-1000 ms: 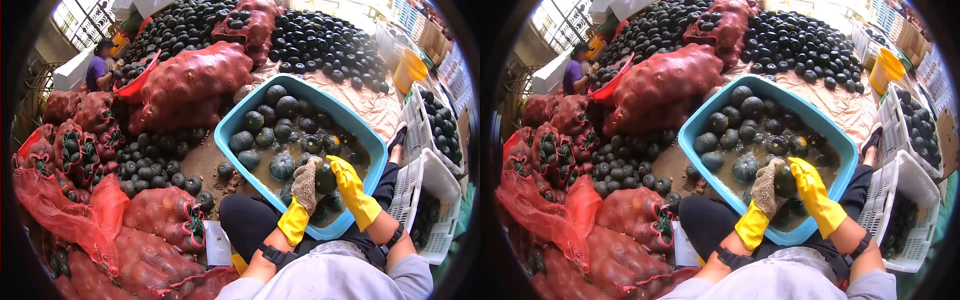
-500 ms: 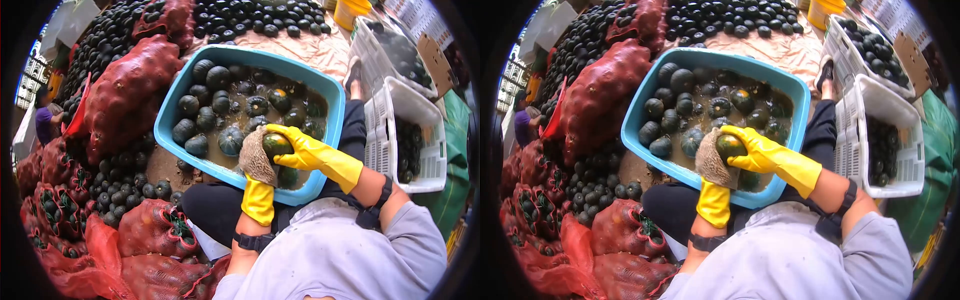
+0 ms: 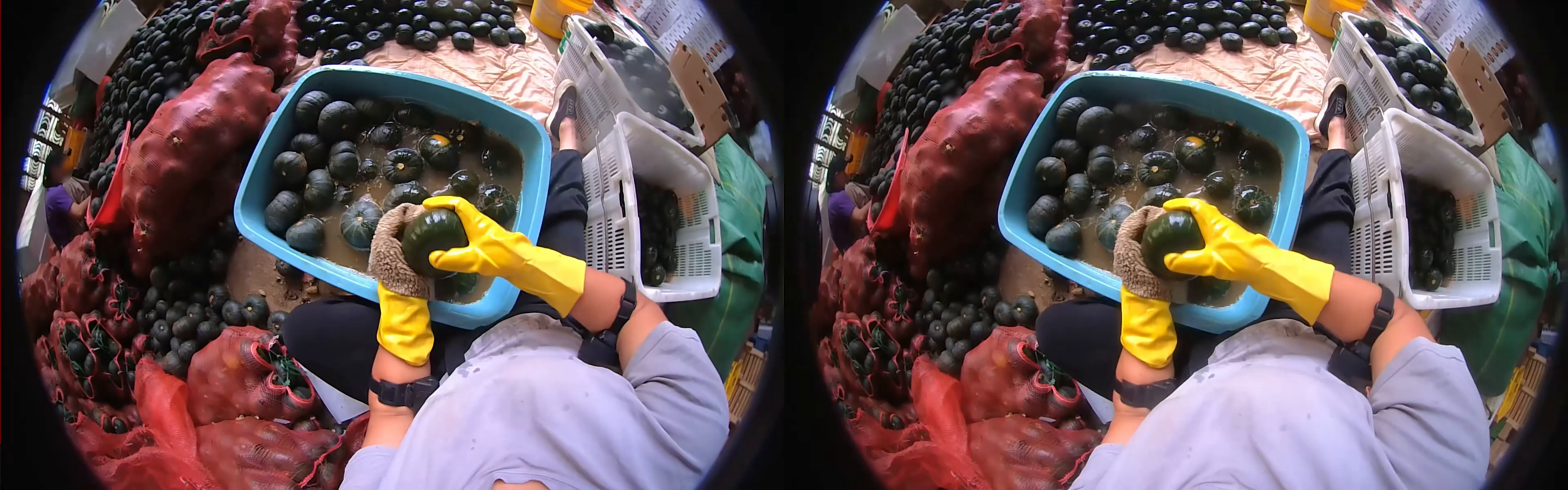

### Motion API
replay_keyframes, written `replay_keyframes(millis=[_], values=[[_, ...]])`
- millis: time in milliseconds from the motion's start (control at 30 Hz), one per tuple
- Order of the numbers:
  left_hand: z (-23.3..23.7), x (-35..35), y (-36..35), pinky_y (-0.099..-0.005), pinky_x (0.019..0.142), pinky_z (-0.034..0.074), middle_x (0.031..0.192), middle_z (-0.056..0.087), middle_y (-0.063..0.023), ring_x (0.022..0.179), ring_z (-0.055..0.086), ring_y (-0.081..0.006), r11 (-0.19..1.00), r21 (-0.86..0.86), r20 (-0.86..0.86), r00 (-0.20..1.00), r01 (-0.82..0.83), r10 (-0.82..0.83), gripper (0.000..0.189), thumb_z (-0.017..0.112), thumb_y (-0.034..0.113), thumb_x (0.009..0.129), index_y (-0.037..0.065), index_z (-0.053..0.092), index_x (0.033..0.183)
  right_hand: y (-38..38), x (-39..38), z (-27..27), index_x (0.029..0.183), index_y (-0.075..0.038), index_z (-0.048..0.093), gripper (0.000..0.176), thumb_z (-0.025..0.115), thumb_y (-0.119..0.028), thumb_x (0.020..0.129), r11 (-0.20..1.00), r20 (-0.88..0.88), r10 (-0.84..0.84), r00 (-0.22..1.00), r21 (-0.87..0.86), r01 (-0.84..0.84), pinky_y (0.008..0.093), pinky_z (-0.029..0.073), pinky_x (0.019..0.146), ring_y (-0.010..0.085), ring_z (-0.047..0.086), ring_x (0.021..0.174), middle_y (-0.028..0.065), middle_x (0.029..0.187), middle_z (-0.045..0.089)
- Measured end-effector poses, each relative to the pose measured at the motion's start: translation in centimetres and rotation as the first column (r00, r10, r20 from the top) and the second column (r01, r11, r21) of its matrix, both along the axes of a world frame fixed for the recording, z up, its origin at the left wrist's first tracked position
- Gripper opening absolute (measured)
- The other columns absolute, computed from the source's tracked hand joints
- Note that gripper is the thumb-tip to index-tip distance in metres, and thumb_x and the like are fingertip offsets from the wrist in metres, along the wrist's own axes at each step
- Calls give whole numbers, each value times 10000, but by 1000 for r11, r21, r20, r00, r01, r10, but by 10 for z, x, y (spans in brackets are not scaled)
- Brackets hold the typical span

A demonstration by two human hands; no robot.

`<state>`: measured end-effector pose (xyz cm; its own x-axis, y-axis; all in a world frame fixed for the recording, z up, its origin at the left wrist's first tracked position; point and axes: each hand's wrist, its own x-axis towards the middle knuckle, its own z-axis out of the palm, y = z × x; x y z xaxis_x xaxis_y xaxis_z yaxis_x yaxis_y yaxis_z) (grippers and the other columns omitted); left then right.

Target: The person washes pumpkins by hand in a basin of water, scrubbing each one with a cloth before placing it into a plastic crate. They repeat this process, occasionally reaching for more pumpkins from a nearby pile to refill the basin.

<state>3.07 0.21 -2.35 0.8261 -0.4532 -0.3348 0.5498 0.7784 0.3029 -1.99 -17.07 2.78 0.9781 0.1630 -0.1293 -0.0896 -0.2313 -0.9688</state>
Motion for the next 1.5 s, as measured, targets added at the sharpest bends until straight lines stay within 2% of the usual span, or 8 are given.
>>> replay_keyframes(millis=[67, 267, 367, 500, 700, 1067, 1300, 1500], values=[[-23, -3, -13, -391, 878, 624, 1036, 750, -129, 927, 739, -261, 984, 0, 122, 977, -176, 175, 257, 515, 234, 1066, 45, 685, 1027, 20, -2, 1, 1515, -68, 476, 732, 815, -348, 930, 811, -311, -62, 948, 539, 230, 381, 472, 1096, 178, 544, 1297, 72, 1385, 592], [-11, -8, -5, -402, 987, 564, 1053, 728, -122, 1003, 710, -273, 594, 615, 687, 723, -519, -78, 247, 567, 241, 1046, 26, 682, 1086, -12, 9, -9, 1630, -148, 362, 820, 783, -58, 931, 950, 1, 43, 999, 311, -42, 398, 425, 1154, 199, 521, 1340, 122, 1441, 554], [-4, -7, -9, -389, 955, 562, 933, 716, -85, 914, 705, -252, 945, 253, 121, 976, -207, 181, 222, 619, 254, 1037, 51, 689, 982, -30, 21, 28, 1629, -157, 413, 823, 806, -193, 907, 904, -55, 423, 905, -51, -425, 381, 424, 1162, 220, 522, 1380, 123, 1479, 542], [-21, -10, -20, -413, 964, 565, 879, 717, -119, 905, 704, -269, 971, 160, 74, 983, -178, 168, 172, 604, 195, 1023, 35, 668, 1007, -10, 3, 13, 1561, -182, 503, 644, 729, -400, 999, 873, -514, 116, 850, 461, 159, 412, 561, 1022, 206, 596, 1318, 67, 1473, 583], [6, -19, -7, -466, 982, 519, 1194, 713, -177, 1107, 675, -388, -68, 800, 427, 646, -596, -632, 447, 766, 218, 833, 138, 680, 1264, 5, 1, -39, 1458, -36, 543, 756, 894, -230, 817, 962, 237, -92, 967, -230, 148, 428, 514, 1074, 393, 647, 1234, 236, 1343, 645], [-7, -20, -14, -458, 854, 542, 1019, 736, -117, 966, 706, -354, 14, 610, 733, 557, -793, -391, 142, 679, 209, 925, 132, 702, 1042, -5, -8, -49, 1532, -87, 491, 701, 801, -290, 937, 826, -139, -97, 986, 541, 158, 388, 484, 1115, 197, 607, 1252, 100, 1366, 630], [11, -12, 2, -472, 882, 528, 1017, 716, -138, 1007, 688, -385, 153, 523, 709, 329, -839, -624, 205, 683, 213, 889, 133, 688, 1077, -6, -17, -32, 1513, -83, 503, 831, 925, -235, 814, 946, 486, 101, 868, -316, 66, 418, 457, 1121, 272, 580, 1271, 141, 1367, 605], [-10, -6, -7, -447, 988, 544, 1122, 718, -174, 1083, 674, -407, 174, 818, 551, 659, -549, -512, 567, 875, 142, 737, 84, 684, 1267, -6, -6, -51, 1525, -88, 482, 760, 865, -308, 906, 865, -75, -105, 992, 485, 128, 363, 459, 1130, 188, 567, 1282, 101, 1426, 575]])
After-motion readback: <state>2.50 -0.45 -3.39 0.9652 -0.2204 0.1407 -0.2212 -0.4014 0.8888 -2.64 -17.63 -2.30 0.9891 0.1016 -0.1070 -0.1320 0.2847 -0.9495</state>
